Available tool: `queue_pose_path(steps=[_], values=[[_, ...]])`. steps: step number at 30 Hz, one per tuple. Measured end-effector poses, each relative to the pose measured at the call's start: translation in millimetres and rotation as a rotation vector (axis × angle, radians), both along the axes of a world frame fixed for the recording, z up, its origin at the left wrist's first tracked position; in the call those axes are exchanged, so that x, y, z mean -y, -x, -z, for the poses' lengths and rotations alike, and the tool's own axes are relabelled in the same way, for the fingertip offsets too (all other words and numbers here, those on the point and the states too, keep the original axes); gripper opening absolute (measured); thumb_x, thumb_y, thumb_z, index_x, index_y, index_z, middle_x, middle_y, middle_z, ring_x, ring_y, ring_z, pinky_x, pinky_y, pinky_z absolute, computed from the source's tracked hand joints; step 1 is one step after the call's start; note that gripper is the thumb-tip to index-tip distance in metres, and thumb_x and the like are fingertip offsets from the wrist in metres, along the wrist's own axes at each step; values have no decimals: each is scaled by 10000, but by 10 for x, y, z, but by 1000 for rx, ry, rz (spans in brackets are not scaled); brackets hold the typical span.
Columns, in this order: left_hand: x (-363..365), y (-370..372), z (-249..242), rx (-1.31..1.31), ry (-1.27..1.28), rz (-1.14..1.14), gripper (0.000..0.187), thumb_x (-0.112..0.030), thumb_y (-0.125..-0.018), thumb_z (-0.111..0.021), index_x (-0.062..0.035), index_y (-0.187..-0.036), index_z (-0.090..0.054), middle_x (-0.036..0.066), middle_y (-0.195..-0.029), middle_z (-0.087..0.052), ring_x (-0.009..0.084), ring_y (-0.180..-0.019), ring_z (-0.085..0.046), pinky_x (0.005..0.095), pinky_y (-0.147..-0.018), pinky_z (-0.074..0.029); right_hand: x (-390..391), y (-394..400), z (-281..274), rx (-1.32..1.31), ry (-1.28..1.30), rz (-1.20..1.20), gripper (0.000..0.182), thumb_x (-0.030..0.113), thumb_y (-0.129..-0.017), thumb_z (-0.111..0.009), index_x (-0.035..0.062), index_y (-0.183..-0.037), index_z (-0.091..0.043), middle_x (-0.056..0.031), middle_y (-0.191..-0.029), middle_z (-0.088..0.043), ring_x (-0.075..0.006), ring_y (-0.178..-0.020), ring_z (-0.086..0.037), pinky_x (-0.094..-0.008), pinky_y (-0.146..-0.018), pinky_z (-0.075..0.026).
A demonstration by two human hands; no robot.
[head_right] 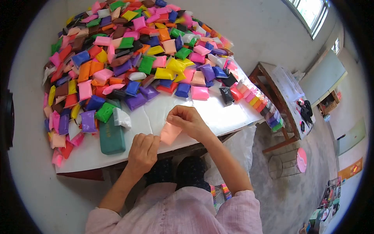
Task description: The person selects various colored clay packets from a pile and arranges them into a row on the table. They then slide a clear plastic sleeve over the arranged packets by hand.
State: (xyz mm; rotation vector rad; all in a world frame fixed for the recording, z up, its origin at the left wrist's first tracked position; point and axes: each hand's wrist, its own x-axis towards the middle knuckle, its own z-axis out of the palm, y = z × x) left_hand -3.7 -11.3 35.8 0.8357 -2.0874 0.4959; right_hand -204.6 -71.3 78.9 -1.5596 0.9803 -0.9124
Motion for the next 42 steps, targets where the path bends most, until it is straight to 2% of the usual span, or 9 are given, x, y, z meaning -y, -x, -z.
queue_pose_path(steps=[7, 11, 18, 24, 25, 32, 33, 36, 42], values=[[5, 61, -47, -20, -98, -18, 253, -17, -688, -607, 41, -933, -586, 119, -780, -458, 274, -711, -479, 374, -661, -428, -35, -83, 191, -517, 706, 316, 185, 172, -909, -659, -3, -957, -624, -89, -768, -624, -159, -657, -580, -296, -613, -463], [-13, 53, -40, 13, -69, -42, 225, -20, -710, -611, 39, -925, -592, 111, -775, -458, 259, -700, -475, 365, -641, -418, -311, -147, 53, -829, 445, 640, 386, 369, -919, -634, 9, -1047, -581, -191, -821, -677, -363, -735, -667, -439, -655, -499], [-12, 90, -103, 0, 57, -42, 142, -28, -754, -632, 26, -884, -607, 90, -792, -509, 213, -697, -497, 324, -594, -404, -341, -259, -185, -563, 135, 283, 634, 459, -802, -734, 9, -1205, -544, -158, -734, -671, -324, -675, -671, -400, -661, -520], [-233, -42, -230, -221, -6, -38, 182, -6, -805, -676, 43, -973, -628, 128, -879, -584, 249, -730, -557, 351, -627, -435, -126, -414, -132, -394, 416, 185, 654, 201, -780, -752, 32, -1344, -467, -114, -958, -653, -200, -822, -625, -328, -703, -499], [-278, -112, -254, -263, -7, -64, 192, 2, -805, -676, 47, -985, -628, 135, -891, -593, 260, -741, -566, 361, -637, -442, -34, -433, -91, -390, 442, 103, 725, 197, -762, -723, 41, -1389, -395, -187, -1089, -630, -296, -917, -639, -386, -803, -508], [-399, -599, -337, -643, -166, -333, 173, 28, -861, -594, 37, -1030, -627, 156, -918, -591, 311, -803, -557, 400, -718, -440, 215, -885, 54, -404, 601, -76, 632, 132, -760, -703, 25, -1325, -442, -168, -1142, -616, -332, -1031, -582, -418, -897, -472], [-402, -645, -330, -696, -210, -367, 165, 21, -871, -585, 34, -1031, -625, 153, -925, -587, 313, -820, -551, 400, -732, -437, 179, -889, 54, -392, 598, -17, 595, 124, -753, -728, 23, -1297, -509, -135, -1132, -631, -275, -991, -597, -392, -919, -466], [-332, -691, -264, -732, -335, -346, 146, 7, -888, -573, 35, -1024, -617, 137, -958, -572, 305, -873, -534, 394, -767, -428, 192, -826, 135, -535, 653, 30, 500, 134, -753, -734, 18, -1215, -580, -128, -1086, -644, -256, -933, -625, -375, -856, -496], [-271, -692, -202, -658, -329, -406, 115, 5, -888, -583, 27, -992, -625, 135, -977, -555, 299, -922, -530, 387, -803, -424, 169, -960, 167, -296, 522, 27, 440, 138, -761, -757, 3, -1155, -618, -147, -1032, -638, -240, -789, -664, -321, -702, -526]])
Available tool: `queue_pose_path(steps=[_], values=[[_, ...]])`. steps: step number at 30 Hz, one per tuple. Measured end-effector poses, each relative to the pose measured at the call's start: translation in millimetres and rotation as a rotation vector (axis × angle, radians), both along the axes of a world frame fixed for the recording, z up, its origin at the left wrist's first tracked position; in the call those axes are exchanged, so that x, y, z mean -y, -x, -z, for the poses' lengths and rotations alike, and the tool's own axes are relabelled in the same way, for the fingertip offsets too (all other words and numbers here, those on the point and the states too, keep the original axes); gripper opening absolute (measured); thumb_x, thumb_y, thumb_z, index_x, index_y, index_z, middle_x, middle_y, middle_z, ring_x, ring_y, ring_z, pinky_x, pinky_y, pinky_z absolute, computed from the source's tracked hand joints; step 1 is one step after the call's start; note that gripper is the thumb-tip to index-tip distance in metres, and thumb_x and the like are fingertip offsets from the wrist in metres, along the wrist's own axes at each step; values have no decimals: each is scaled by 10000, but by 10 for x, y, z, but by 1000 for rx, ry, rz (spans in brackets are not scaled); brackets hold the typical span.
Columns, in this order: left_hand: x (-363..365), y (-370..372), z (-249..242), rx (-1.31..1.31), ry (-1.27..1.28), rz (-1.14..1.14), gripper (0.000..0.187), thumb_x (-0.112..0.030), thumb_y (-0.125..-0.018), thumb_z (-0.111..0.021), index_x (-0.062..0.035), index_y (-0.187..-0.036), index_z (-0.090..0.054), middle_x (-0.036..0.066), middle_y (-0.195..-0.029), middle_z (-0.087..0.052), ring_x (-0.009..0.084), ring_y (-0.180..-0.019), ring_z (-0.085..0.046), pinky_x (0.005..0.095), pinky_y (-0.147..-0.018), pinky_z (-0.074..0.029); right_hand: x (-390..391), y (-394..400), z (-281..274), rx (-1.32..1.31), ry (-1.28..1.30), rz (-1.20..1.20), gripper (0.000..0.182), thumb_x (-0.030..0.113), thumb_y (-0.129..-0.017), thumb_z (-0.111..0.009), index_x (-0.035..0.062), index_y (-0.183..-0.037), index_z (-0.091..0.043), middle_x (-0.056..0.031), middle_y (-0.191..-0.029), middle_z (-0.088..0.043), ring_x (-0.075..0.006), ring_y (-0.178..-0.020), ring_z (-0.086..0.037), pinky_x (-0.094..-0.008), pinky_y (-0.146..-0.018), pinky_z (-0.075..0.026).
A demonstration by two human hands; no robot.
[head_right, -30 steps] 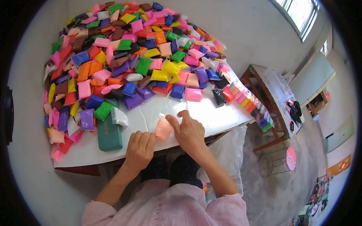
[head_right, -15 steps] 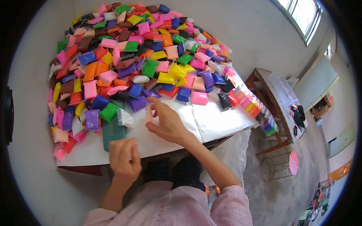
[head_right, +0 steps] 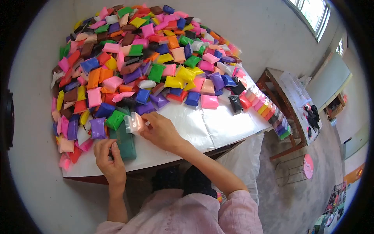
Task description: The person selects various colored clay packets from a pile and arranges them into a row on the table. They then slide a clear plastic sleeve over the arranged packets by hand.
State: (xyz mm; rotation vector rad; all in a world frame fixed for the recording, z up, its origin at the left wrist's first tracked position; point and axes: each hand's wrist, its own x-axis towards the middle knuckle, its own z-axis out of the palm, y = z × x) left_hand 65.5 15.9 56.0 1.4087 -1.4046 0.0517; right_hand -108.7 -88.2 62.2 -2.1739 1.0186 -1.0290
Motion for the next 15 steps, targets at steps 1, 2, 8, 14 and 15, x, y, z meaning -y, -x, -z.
queue_pose_path(steps=[1, 2, 8, 14, 15], values=[[3, 7, 0, -15, -6, 6, 111, 7, -886, -585, 26, -986, -627, 135, -976, -553, 300, -927, -530, 389, -809, -424, -6, 5, 1, 10, -6, 3, 450, 137, -763, -758, 3, -1166, -613, -147, -1030, -637, -241, -793, -663, -323, -707, -526], [-4, 26, 7, -34, -10, 12, 107, 8, -884, -587, 26, -980, -629, 135, -976, -550, 301, -932, -530, 391, -814, -425, -13, 17, -3, 17, -11, 6, 460, 135, -765, -759, 3, -1178, -608, -147, -1029, -636, -242, -798, -662, -325, -713, -526], [8, 57, 78, -9, 54, 5, 110, 11, -874, -591, 26, -974, -634, 140, -991, -545, 310, -937, -528, 402, -814, -428, 14, -22, 89, -65, 122, 35, 553, 141, -761, -770, 13, -1258, -564, -141, -1046, -634, -253, -839, -652, -343, -732, -530], [-73, 118, -8, 187, 100, -42, 145, 25, -862, -583, 33, -996, -636, 157, -1013, -563, 312, -934, -534, 410, -785, -431, -139, 113, 7, -4, 125, 58, 543, 113, -757, -782, 20, -1249, -571, -142, -1078, -636, -262, -864, -650, -345, -728, -527], [-88, 134, -11, 214, 116, -51, 150, 29, -859, -582, 35, -999, -635, 161, -1016, -569, 311, -928, -538, 411, -778, -432, -154, 175, -11, 16, 115, 59, 531, 108, -756, -785, 21, -1238, -578, -140, -1088, -635, -263, -862, -651, -343, -726, -526]])
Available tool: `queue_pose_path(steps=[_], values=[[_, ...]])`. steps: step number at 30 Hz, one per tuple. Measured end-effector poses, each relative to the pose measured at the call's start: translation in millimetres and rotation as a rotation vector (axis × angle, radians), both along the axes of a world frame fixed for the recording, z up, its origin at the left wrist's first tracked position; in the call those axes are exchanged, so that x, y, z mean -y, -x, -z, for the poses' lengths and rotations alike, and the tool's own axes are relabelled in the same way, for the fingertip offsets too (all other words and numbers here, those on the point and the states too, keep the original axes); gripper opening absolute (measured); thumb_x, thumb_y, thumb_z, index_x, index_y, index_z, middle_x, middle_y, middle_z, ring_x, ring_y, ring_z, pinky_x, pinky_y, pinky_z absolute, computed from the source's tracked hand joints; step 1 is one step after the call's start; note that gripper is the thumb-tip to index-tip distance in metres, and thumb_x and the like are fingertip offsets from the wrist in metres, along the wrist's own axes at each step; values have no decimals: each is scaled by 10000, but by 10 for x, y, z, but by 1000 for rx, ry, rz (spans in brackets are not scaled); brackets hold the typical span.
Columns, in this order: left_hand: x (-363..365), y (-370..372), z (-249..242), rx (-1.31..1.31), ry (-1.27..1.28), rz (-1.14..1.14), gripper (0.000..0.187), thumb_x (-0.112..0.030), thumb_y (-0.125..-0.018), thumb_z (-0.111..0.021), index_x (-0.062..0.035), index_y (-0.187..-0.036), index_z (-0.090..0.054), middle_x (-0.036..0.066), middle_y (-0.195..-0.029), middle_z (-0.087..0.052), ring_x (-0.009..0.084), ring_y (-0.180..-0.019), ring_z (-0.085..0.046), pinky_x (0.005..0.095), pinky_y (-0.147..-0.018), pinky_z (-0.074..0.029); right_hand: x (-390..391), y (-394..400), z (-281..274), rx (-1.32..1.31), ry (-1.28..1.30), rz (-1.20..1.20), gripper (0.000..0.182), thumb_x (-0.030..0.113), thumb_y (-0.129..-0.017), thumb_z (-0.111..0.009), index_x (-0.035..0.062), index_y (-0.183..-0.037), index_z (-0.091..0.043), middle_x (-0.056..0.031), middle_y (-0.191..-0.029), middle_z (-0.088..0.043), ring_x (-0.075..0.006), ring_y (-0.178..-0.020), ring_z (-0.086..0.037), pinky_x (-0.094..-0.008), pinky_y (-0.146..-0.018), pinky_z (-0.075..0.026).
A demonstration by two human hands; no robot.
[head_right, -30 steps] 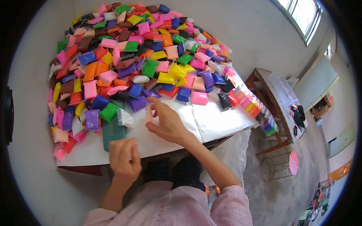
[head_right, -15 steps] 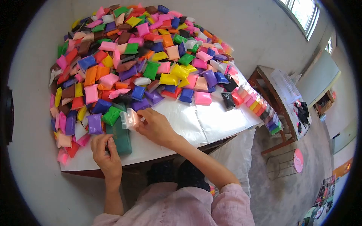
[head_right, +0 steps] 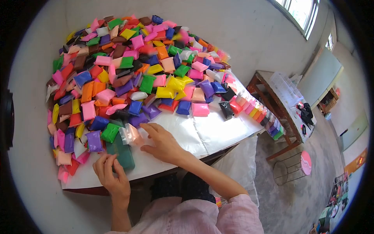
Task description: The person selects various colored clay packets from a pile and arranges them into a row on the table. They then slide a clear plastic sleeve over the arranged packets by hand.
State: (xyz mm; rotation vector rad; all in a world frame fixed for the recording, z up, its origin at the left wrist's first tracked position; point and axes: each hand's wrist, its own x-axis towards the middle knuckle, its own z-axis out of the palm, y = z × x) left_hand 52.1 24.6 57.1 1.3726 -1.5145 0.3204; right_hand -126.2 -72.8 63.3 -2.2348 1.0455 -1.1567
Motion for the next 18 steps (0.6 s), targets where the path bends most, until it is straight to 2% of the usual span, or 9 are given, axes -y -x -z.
queue_pose_path(steps=[3, 5, 7, 9, 12, 18], values=[[-57, 71, 20, 17, 106, 33, 178, 51, -824, -586, 41, -994, -637, 160, -994, -594, 311, -855, -560, 422, -749, -443, 139, 337, 13, -22, 38, 138, 462, 96, -757, -791, 36, -1177, -610, -116, -1085, -640, -251, -838, -656, -336, -708, -523], [-39, 160, 17, 42, 122, 163, 202, 50, -789, -607, 39, -988, -638, 156, -967, -603, 309, -806, -567, 418, -731, -456, 387, 607, -59, -155, 63, 385, 327, 81, -777, -756, 45, -1078, -636, -101, -1053, -644, -257, -809, -657, -340, -686, -518], [18, 284, 19, 72, 134, 298, 225, 43, -757, -625, 37, -981, -636, 153, -947, -608, 306, -771, -571, 410, -718, -468, 705, 799, -200, -292, 339, 625, 210, 89, -806, -699, 50, -1004, -639, -108, -989, -649, -277, -814, -664, -373, -696, -518], [162, 427, 24, 111, 147, 439, 247, 32, -728, -640, 36, -975, -632, 151, -935, -609, 301, -750, -572, 396, -711, -478, 1022, 995, -166, -437, 394, 707, 160, 102, -831, -635, 50, -983, -638, -117, -994, -639, -301, -848, -663, -413, -736, -518], [350, 564, 119, 52, 80, 593, 226, 58, -741, -651, 37, -965, -624, 144, -904, -606, 317, -749, -565, 395, -655, -472, 1290, 1041, -129, -559, 327, 650, 220, 37, -785, -621, 36, -1005, -620, -147, -992, -601, -334, -907, -643, -430, -767, -520], [352, 582, 166, 144, 24, 510, 235, 54, -718, -656, 39, -949, -616, 142, -899, -594, 312, -746, -555, 386, -660, -477, 1322, 1002, -70, -567, 230, 727, 253, 60, -793, -612, 28, -1043, -605, -180, -1008, -580, -354, -918, -638, -445, -781, -516]])
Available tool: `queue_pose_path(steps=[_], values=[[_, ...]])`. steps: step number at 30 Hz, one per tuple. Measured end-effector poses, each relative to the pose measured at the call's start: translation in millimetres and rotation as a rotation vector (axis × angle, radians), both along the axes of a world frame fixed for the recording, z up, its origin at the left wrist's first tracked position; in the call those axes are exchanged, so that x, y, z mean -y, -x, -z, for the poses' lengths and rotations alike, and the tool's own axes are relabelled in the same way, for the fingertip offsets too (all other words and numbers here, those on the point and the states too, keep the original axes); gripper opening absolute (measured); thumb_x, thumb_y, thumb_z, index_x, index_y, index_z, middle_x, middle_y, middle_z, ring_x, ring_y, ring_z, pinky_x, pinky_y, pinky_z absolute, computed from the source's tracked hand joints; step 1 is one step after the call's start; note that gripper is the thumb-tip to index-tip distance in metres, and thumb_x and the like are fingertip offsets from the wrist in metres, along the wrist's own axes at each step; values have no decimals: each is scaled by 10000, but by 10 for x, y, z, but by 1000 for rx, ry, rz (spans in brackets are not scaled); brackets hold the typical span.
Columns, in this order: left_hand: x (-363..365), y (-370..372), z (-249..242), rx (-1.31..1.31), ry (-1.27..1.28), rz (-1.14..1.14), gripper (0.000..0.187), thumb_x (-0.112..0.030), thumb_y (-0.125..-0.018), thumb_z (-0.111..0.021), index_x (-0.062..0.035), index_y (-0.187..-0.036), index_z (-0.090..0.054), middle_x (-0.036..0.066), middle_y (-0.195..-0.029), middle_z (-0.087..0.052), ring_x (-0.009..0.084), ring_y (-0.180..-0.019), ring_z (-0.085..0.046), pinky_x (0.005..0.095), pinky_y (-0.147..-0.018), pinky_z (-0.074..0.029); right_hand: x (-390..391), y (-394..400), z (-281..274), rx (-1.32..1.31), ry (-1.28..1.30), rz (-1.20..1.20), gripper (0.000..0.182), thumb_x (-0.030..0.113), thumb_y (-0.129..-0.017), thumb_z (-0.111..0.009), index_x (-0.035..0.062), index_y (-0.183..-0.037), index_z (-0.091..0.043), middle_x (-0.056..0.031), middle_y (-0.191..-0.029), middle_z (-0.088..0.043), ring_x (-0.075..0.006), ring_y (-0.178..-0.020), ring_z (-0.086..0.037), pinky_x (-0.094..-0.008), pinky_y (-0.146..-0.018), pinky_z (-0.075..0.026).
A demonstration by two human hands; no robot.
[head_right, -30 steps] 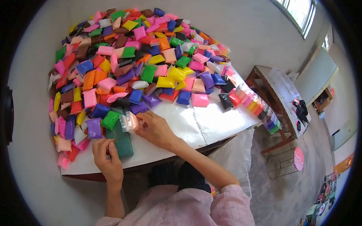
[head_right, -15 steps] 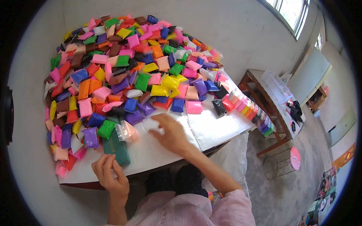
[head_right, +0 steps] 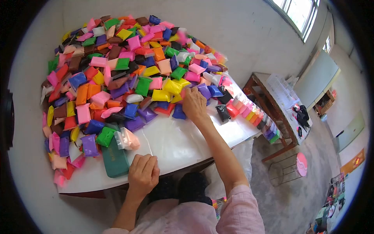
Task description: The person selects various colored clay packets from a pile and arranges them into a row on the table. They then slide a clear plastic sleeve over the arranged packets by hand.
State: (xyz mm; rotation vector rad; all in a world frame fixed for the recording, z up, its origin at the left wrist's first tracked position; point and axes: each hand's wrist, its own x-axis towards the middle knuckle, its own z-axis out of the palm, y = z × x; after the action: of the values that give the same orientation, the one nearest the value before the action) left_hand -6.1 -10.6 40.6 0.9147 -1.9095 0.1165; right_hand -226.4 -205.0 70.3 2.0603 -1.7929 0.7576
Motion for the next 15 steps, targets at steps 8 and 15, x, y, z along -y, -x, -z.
queue_pose_path(steps=[8, 15], values=[[-7, 34, 35, 138, -15, -88, 221, 18, -715, -650, 34, -928, -592, 147, -895, -571, 308, -773, -541, 382, -703, -474, -103, 32, -124, 5, -35, -44, 317, 160, -786, -657, 35, -1071, -598, -185, -1053, -544, -359, -935, -627, -445, -769, -521], [-16, 29, 55, 189, -23, -115, 203, -7, -716, -650, 21, -905, -581, 140, -885, -560, 301, -767, -532, 382, -705, -469, -65, 22, -130, -22, -122, -29, 364, 247, -836, -647, 64, -1138, -556, -170, -1081, -552, -351, -979, -615, -447, -830, -493]])
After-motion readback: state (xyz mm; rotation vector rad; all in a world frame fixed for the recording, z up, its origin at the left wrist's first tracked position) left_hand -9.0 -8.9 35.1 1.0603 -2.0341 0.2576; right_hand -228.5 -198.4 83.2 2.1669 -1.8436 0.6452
